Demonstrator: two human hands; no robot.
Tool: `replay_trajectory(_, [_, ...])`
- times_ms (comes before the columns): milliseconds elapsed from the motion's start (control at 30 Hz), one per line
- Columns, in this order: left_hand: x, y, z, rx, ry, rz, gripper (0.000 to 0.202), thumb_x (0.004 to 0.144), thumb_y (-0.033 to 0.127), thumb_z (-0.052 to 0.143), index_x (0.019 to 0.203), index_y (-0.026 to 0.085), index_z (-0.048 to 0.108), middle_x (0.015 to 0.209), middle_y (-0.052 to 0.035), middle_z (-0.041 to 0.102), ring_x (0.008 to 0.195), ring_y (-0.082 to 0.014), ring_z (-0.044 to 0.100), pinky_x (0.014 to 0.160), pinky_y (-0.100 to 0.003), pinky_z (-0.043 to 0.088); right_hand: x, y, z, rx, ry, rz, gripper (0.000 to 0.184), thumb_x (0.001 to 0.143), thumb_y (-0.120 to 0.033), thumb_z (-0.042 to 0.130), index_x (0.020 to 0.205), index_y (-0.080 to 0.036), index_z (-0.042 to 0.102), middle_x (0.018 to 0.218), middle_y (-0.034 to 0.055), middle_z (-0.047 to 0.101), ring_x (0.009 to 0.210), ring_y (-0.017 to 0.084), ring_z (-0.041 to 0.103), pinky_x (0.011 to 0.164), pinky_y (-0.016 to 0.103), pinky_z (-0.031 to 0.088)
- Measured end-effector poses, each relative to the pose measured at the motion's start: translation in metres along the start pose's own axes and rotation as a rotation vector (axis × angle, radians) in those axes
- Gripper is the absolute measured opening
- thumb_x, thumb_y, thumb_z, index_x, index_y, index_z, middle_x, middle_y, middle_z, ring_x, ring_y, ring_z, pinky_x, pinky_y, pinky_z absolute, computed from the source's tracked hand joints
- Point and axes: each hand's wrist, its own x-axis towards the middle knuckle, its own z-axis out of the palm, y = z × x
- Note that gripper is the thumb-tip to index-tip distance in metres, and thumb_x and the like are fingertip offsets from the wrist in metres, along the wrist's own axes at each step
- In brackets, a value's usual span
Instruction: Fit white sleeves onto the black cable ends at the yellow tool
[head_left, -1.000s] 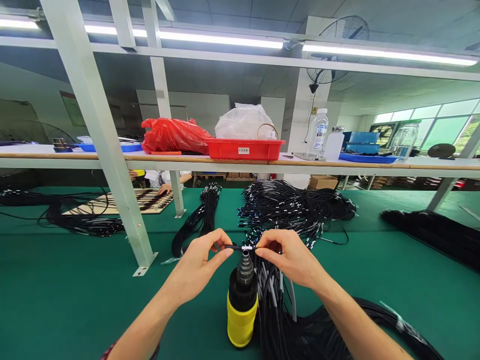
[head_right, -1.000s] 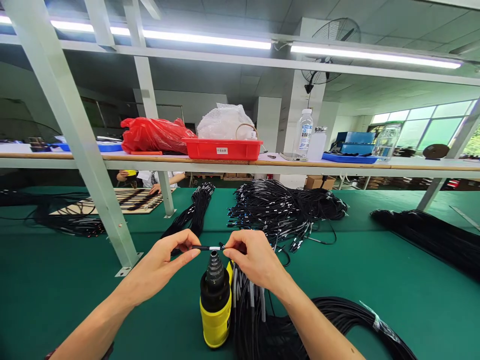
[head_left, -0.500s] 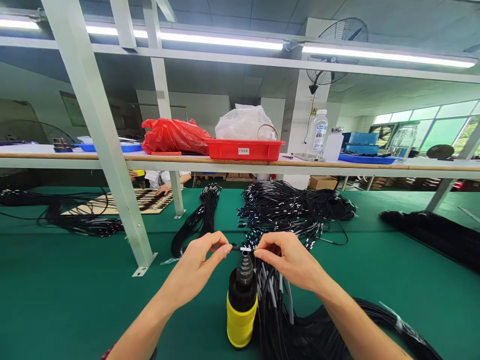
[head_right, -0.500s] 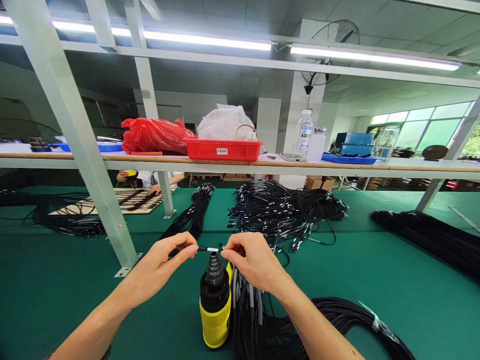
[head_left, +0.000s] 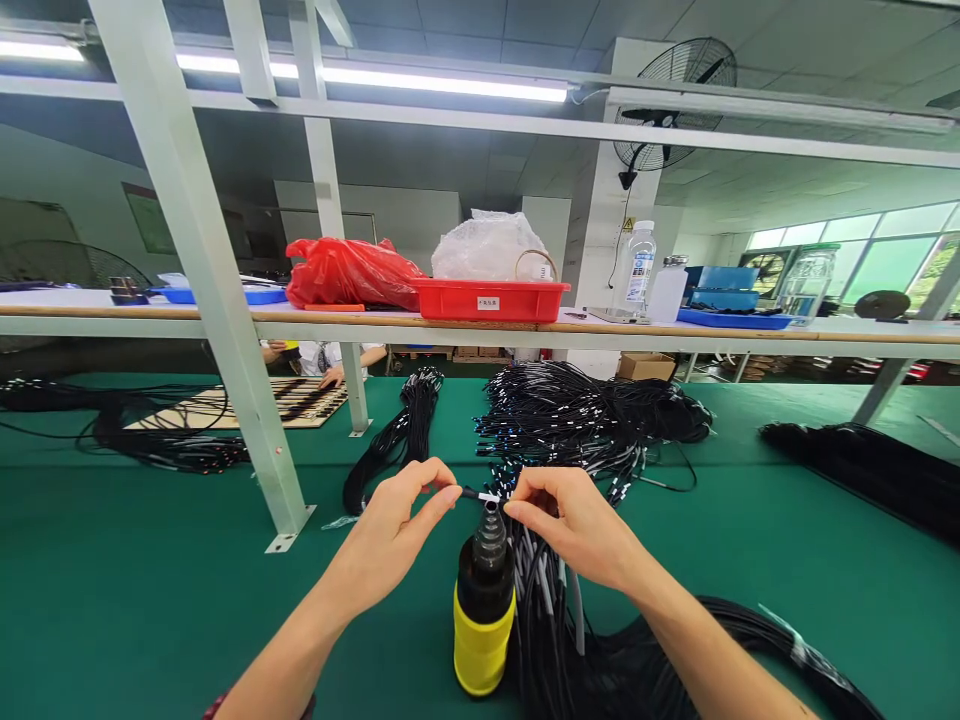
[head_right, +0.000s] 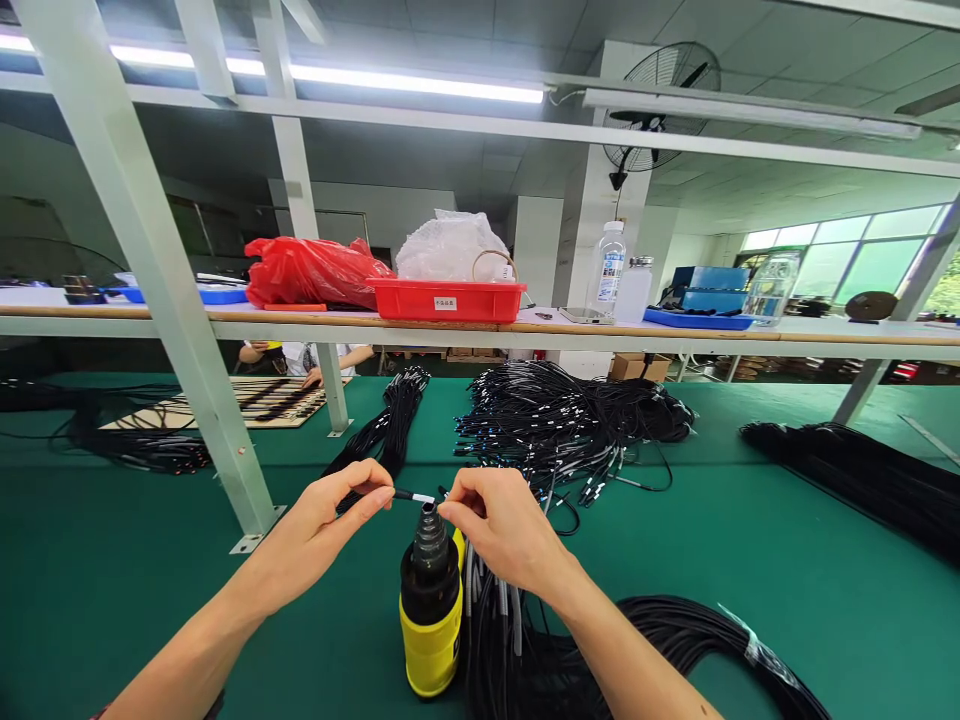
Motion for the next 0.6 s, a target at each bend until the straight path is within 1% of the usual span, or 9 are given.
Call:
replay_trajectory(100, [-0.0009,-0.0018,0.0007,-0.001,0.006,0.015,0.019,0.094,0.042,0.043,0.090,0.025,0.051,0.090,0.0025,0.053,0.090,-0.0179,0.047,0.074,-0.027,0.036,0.0009,0.0006,0.0023,0.017,0.025,0.002,0.017,0.083,-0.021,0.057,0.067,-0.017,0.054,0.061,-0.0042,0.052,0.056,0.009,0.040,0.052,0.022,0.028])
replay_trajectory(167, [-0.0007,-0.0013,0.0010,0.002,0.014,0.009,0.020,0.094,0.042,0.042,0.090,0.025,0.050,0.090,0.0025,0.053,0.089,-0.0181,0.047,0.073,-0.028,0.036,0.0008,0.0008,0.0030,0.018,0.034,0.003,0.018,0.084,-0.022,0.056,0.066,-0.017,0.054,0.061,-0.0044,0.051,0.056,0.009,0.040,0.052,0.022,0.028])
replay_trajectory(233, [0.0002,0.0002,0.0010,0.014,0.034,0.001,0.026,0.095,0.045,0.039,0.084,0.024,0.050,0.083,0.0028,0.051,0.082,-0.0175,0.047,0.069,-0.028,0.035,-0.0001,0.0008,0.0030,0.009,0.024,0.003,0.023,0.087,-0.027,0.054,0.066,-0.017,0.055,0.061,-0.0042,0.051,0.056,0.009,0.039,0.052,0.022,0.027])
replay_trajectory(300, [0.0011,0.0013,0.0009,0.036,0.054,-0.001,0.037,0.096,0.047,0.034,0.072,0.022,0.047,0.073,0.0033,0.047,0.073,-0.0165,0.046,0.065,-0.028,0.033,-0.0014,0.0007,0.0028,-0.005,-0.009,-0.009,0.029,0.091,-0.031,0.049,0.067,-0.018,0.059,0.059,-0.0038,0.052,0.056,0.009,0.040,0.052,0.022,0.027])
replay_trajectory(367, [0.0014,0.0016,0.0010,0.053,0.065,-0.001,0.045,0.096,0.049,0.032,0.063,0.021,0.044,0.066,0.0035,0.044,0.067,-0.0158,0.044,0.064,-0.028,0.032,-0.0026,0.0002,0.0031,-0.014,-0.041,-0.024,0.034,0.094,-0.031,0.044,0.069,-0.018,0.062,0.059,-0.0035,0.053,0.056,0.010,0.041,0.054,0.023,0.028])
replay_trajectory(400, [0.0012,0.0015,0.0012,0.056,0.066,0.002,0.047,0.096,0.049,0.032,0.061,0.020,0.043,0.065,0.0034,0.044,0.066,-0.0158,0.044,0.064,-0.028,0.032,-0.0028,-0.0003,0.0034,-0.016,-0.043,-0.027,0.034,0.094,-0.031,0.043,0.069,-0.018,0.062,0.058,-0.0036,0.053,0.056,0.010,0.041,0.054,0.023,0.028])
replay_trajectory(467, [0.0005,0.0012,0.0021,0.052,0.059,0.013,0.044,0.096,0.049,0.033,0.065,0.021,0.046,0.067,0.0031,0.046,0.069,-0.0162,0.045,0.065,-0.028,0.033,-0.0021,-0.0011,0.0042,-0.015,-0.022,-0.026,0.031,0.092,-0.030,0.046,0.067,-0.018,0.059,0.058,-0.0039,0.052,0.055,0.009,0.040,0.053,0.022,0.028])
replay_trajectory(533, [0.0000,0.0012,0.0030,0.040,0.049,0.020,0.035,0.095,0.047,0.036,0.075,0.022,0.051,0.075,0.0024,0.051,0.074,-0.0171,0.047,0.066,-0.028,0.035,0.0007,0.0001,0.0043,-0.012,0.017,-0.017,0.028,0.089,-0.030,0.051,0.065,-0.017,0.055,0.059,-0.0042,0.051,0.055,0.009,0.039,0.051,0.022,0.027])
replay_trajectory(600, [0.0002,0.0002,0.0033,0.029,0.059,0.021,0.027,0.095,0.045,0.037,0.088,0.024,0.052,0.087,0.0008,0.055,0.083,-0.0184,0.050,0.070,-0.029,0.038,0.0051,0.0061,0.0028,-0.045,0.061,0.016,0.028,0.089,-0.032,0.051,0.066,-0.017,0.055,0.060,-0.0036,0.051,0.056,0.010,0.040,0.051,0.022,0.028])
